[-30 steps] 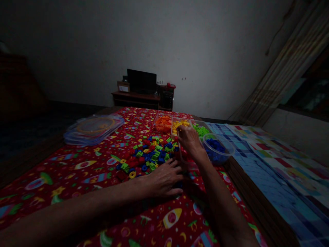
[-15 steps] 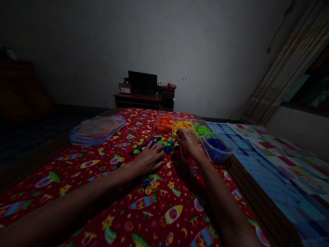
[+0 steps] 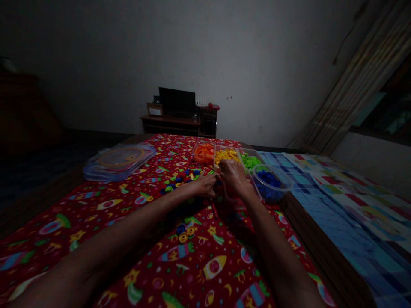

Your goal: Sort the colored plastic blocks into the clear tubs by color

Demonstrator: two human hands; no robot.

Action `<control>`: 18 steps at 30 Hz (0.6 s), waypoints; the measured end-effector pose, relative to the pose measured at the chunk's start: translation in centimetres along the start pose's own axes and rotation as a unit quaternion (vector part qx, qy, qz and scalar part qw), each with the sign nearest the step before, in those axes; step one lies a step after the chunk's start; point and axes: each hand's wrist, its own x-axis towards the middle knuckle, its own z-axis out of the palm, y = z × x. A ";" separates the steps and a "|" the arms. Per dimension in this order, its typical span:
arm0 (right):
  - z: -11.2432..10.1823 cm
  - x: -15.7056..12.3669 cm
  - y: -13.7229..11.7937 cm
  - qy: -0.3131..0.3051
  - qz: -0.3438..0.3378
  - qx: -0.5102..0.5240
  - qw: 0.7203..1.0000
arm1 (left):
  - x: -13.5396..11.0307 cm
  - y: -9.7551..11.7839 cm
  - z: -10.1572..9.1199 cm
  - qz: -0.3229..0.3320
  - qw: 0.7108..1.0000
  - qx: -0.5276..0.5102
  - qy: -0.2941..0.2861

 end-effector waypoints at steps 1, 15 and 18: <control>0.0 -0.1 0.0 0.000 0.001 -0.004 1.000 | -0.3 -0.3 0.0 0.001 1.000 0.008 -0.003; -0.8 -1.2 -1.9 -0.034 -0.042 -0.004 0.999 | -6.5 -5.2 -1.4 -0.006 0.998 0.003 0.061; -0.3 -1.1 -2.2 -0.052 -0.058 -0.007 0.997 | -7.8 -5.6 -1.6 -0.038 0.996 -0.019 0.075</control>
